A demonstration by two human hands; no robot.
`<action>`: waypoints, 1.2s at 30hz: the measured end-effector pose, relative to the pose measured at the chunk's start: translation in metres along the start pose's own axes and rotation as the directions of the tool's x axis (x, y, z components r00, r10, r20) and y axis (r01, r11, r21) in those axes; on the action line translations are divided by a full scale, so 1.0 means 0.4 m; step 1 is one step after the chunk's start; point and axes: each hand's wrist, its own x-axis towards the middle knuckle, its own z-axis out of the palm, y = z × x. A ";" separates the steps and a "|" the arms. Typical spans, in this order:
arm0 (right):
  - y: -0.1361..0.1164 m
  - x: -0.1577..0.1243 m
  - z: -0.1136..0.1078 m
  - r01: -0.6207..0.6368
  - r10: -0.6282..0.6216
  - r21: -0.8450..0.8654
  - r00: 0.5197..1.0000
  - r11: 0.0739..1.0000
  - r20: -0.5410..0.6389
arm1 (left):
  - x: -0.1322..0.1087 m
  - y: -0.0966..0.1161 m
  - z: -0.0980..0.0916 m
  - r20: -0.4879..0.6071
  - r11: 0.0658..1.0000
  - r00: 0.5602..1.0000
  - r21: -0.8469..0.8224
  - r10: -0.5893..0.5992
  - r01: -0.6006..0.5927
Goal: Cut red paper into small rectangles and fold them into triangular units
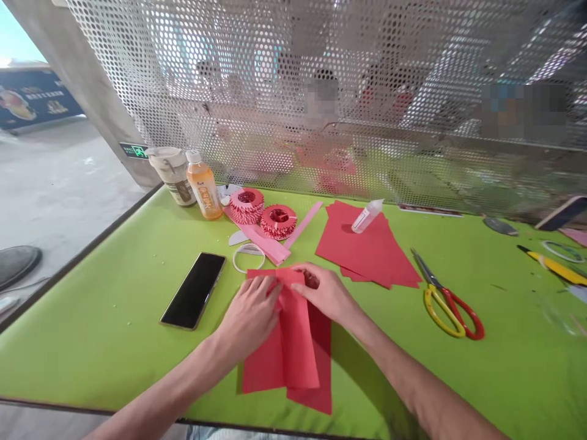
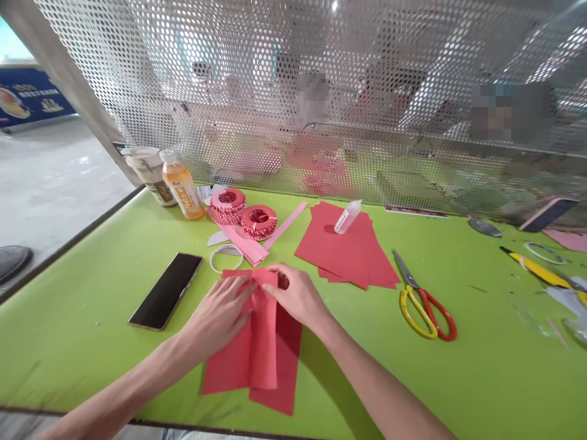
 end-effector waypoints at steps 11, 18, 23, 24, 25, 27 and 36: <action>0.006 0.022 0.025 0.038 -0.050 -0.167 0.996 0.985 -0.068 | 0.021 0.009 0.039 -0.001 0.992 0.994 0.058 -0.108 0.108; -0.001 0.020 0.028 0.024 -0.040 -0.232 0.997 0.972 -0.064 | 0.016 0.009 0.052 -0.003 0.989 0.991 0.066 -0.135 0.135; -0.004 0.019 0.027 0.006 -0.021 -0.243 0.998 0.970 -0.057 | 0.017 0.008 0.051 0.003 0.988 0.991 0.071 -0.136 0.136; -0.004 0.018 0.027 0.003 -0.018 -0.241 0.998 0.970 -0.058 | 0.017 0.008 0.050 0.004 0.988 0.991 0.073 -0.135 0.134; -0.004 0.017 0.027 0.002 -0.016 -0.238 0.998 0.971 -0.058 | 0.017 0.009 0.049 0.005 0.988 0.991 0.075 -0.133 0.132; -0.003 0.014 0.029 0.001 -0.014 -0.229 0.998 0.974 -0.059 | 0.016 0.009 0.047 0.005 0.989 0.992 0.079 -0.128 0.127; 0.026 -0.015 0.025 -0.021 0.013 -0.096 0.997 0.995 -0.080 | 0.015 0.009 0.050 0.003 0.989 0.994 0.098 -0.110 0.109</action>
